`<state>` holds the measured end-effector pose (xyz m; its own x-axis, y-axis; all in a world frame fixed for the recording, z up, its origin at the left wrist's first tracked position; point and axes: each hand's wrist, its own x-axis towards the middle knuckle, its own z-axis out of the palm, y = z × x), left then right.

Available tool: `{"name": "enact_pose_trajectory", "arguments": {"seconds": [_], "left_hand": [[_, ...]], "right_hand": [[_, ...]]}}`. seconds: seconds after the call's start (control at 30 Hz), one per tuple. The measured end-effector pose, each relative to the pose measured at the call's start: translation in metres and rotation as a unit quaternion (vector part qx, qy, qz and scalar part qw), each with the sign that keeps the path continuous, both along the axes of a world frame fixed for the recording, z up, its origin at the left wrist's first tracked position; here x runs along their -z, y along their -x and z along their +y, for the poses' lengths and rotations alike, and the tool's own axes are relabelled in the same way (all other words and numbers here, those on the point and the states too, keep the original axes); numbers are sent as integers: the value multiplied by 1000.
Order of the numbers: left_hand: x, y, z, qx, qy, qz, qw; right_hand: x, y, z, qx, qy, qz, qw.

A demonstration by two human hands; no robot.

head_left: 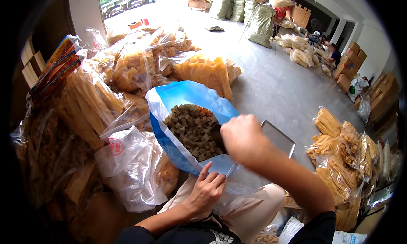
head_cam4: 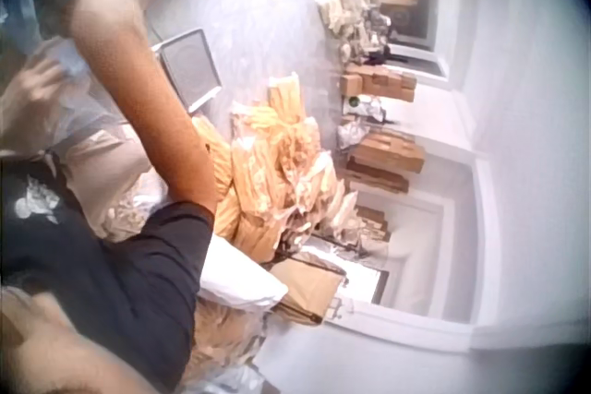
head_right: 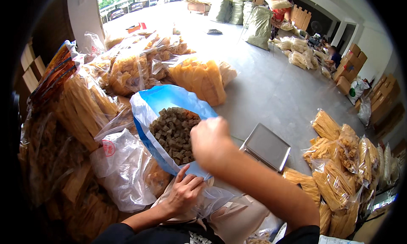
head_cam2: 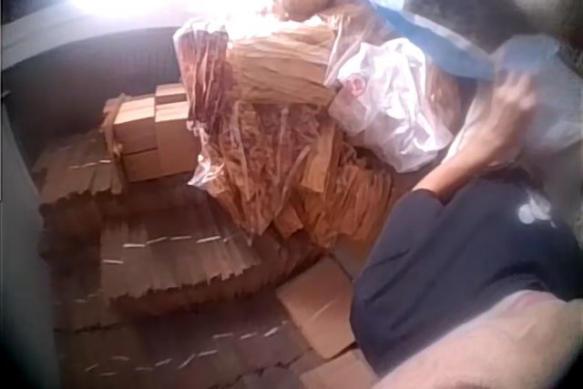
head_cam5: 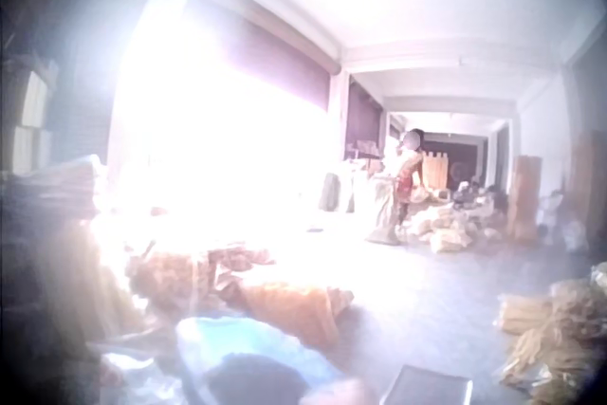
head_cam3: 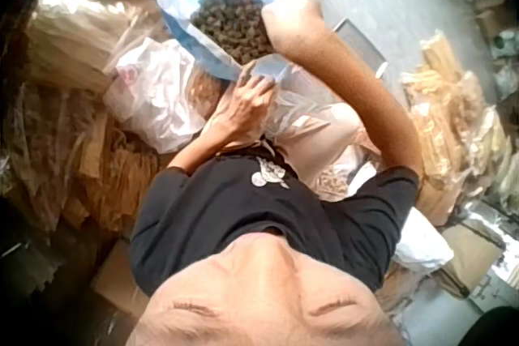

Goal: The person scoops dried food chunks into a plastic bag, weighs the bag on a digital scale, and seals it by hand.

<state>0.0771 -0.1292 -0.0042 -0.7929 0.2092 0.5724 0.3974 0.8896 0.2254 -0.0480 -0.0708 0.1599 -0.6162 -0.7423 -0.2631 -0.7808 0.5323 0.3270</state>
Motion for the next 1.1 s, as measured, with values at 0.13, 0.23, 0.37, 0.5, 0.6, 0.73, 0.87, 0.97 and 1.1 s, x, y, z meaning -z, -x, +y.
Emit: {"name": "enact_pose_trajectory", "arguments": {"seconds": [0.13, 0.23, 0.37, 0.5, 0.6, 0.73, 0.87, 0.97, 1.1], "left_hand": [[4, 1, 1, 18, -15, 1, 1000], [5, 5, 0, 35, -43, 4, 998], [10, 6, 1, 52, -52, 7, 997], [12, 9, -1, 56, -51, 12, 997], [8, 11, -3, 60, -47, 23, 997], [3, 11, -1, 70, -48, 30, 996], [1, 7, -9, 70, -49, 24, 996], [3, 5, -8, 78, -56, 15, 995], [7, 8, -8, 87, -80, 27, 993]], "right_hand": [[16, 61, 7, 58, 44, -100, 992], [18, 75, 15, 108, 45, -195, 974], [34, 79, 28, 163, 62, -256, 951], [40, 80, 28, 161, 80, -275, 945], [30, 85, 29, 172, 59, -314, 932], [31, 102, 31, 227, 48, -368, 900], [44, 77, 41, 143, 111, -283, 942], [46, 33, 43, 116, 108, -194, 968], [53, 63, 37, 178, 105, -316, 926]]}}
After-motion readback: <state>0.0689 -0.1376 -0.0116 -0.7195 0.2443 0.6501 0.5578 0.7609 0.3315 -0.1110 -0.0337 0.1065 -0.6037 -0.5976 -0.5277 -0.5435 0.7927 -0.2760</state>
